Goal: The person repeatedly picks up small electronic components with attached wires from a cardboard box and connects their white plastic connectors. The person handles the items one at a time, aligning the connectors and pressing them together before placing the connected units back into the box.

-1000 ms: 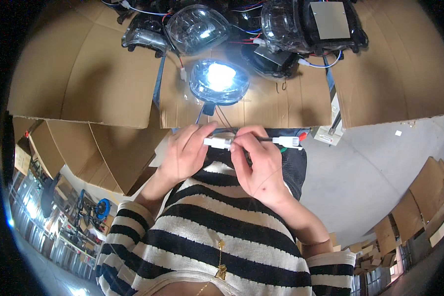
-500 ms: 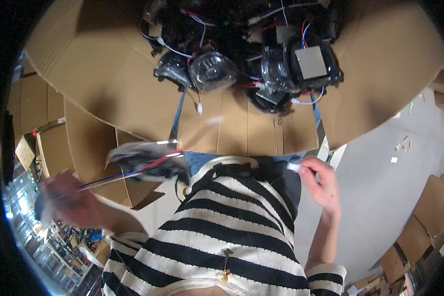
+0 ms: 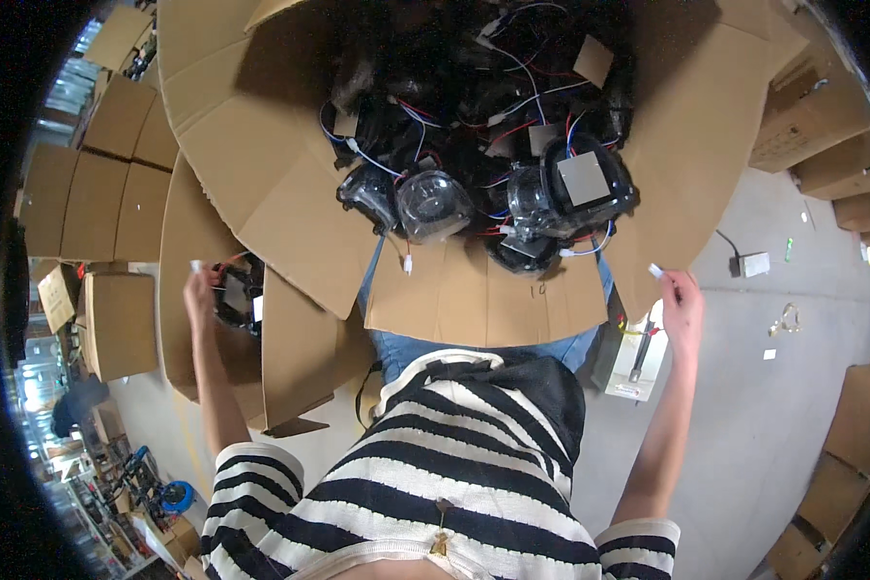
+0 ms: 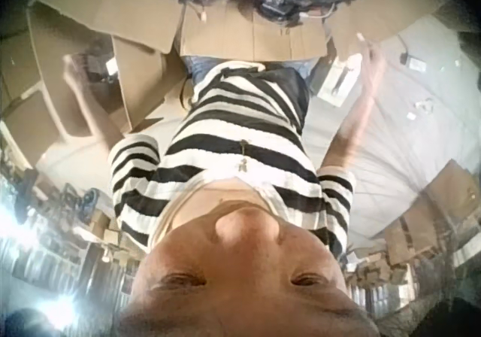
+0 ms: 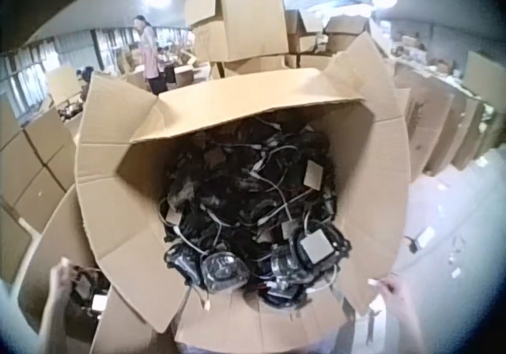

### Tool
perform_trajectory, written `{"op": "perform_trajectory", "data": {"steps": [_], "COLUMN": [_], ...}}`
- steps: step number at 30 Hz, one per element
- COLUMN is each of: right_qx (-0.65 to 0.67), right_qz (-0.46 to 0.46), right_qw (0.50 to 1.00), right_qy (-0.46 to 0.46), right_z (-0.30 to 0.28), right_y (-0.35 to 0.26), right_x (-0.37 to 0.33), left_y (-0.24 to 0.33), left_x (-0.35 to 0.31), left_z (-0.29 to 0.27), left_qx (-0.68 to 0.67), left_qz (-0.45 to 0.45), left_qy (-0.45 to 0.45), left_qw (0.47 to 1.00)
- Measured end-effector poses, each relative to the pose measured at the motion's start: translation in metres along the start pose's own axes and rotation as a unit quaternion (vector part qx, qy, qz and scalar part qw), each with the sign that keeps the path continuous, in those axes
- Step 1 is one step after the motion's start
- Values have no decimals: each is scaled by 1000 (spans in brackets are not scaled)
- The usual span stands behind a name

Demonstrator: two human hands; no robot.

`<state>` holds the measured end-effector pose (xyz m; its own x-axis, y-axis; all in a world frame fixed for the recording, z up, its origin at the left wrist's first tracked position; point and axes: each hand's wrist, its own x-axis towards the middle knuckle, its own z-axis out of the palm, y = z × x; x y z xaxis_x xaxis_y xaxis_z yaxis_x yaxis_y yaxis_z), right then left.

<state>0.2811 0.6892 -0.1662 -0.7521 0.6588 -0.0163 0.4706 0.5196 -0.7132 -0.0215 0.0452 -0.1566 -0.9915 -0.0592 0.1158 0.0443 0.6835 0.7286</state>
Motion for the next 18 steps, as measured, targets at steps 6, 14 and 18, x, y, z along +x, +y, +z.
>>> {"op": "perform_trajectory", "data": {"steps": [6, 14, 18], "right_qx": [-120, -160, -151], "right_qz": [-87, -50, -71], "right_qw": [988, 985, 985], "right_qy": [32, 34, 39], "right_z": [29, 11, 16], "right_y": [-12, -6, -3], "right_x": [13, 12, 16], "left_y": [-87, 70, 81], "left_x": [-32, -72, -62], "left_z": [47, 99, 131], "left_qx": [135, -288, -123], "left_qz": [2, 88, 88], "left_qy": [-72, -21, 0], "left_qw": [988, 953, 989]}}
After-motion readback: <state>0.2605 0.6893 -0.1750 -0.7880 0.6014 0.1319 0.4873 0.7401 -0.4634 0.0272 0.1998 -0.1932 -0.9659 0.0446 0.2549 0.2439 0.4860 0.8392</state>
